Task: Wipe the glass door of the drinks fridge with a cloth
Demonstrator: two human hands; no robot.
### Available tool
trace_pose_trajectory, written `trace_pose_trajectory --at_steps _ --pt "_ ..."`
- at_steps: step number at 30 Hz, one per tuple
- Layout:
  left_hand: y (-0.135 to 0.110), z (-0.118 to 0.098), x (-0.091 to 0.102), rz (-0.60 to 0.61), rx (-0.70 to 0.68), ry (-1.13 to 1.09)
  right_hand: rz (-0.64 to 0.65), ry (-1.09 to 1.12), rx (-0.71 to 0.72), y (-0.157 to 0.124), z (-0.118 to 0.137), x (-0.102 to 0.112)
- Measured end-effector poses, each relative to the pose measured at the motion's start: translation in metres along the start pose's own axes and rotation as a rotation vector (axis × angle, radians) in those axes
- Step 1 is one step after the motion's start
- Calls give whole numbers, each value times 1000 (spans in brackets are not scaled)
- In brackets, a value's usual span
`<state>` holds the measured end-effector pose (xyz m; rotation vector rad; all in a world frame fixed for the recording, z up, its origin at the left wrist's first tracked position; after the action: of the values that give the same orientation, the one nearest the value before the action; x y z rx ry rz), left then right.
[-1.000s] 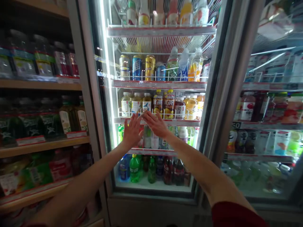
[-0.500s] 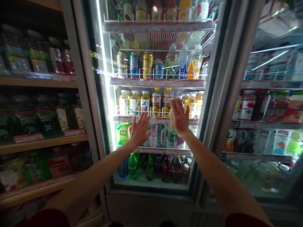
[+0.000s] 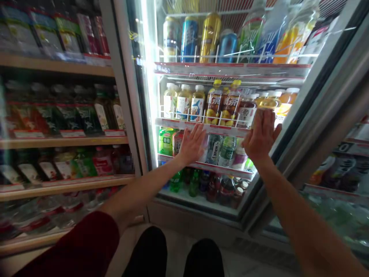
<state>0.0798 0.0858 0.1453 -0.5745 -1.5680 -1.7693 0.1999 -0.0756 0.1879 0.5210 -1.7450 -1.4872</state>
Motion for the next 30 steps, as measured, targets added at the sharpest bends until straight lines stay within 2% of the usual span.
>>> trace_pose_trajectory --at_steps 4,6,11,12,16,18,20,22,24,26,30 --pt "-6 -9 -9 -14 -43 -11 126 4 180 -26 33 -14" --pt "-8 -15 -13 -34 -69 -25 165 -2 217 -34 39 -19" --pt "-4 -21 -18 -72 -83 -48 15 -64 -57 -24 0 -1" --pt "-2 -23 -19 -80 -88 -48 10 -64 -74 -25 -2 1" --pt "5 -50 -21 -117 -135 -58 126 -14 76 -39 15 -9" --pt "5 -65 -22 -128 -169 -68 144 -15 110 -45 11 -11" --pt "2 -74 -25 -127 -194 -73 74 -52 24 -46 -11 -2" --pt "-3 -75 -30 -106 -195 -72 -27 -97 -121 -49 -37 10" --pt "-10 -72 -37 -83 -174 -68 -83 -118 -210 -58 -47 15" --pt "-19 -71 -45 -56 -157 -64 -47 -98 -179 -71 -32 9" --pt "-38 -75 -56 -12 -160 -54 105 -27 36 -101 18 -11"
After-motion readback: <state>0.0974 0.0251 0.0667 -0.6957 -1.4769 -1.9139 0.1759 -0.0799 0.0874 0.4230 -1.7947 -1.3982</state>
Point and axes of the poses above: each hand's wrist, its own y-axis towards the middle knuckle, its own x-axis out of the back of the hand, z = x × y, the point moved 8 cm from there along y, towards the middle knuckle, and after that the axes turned 2 degrees about y, right-handed, at the moved point
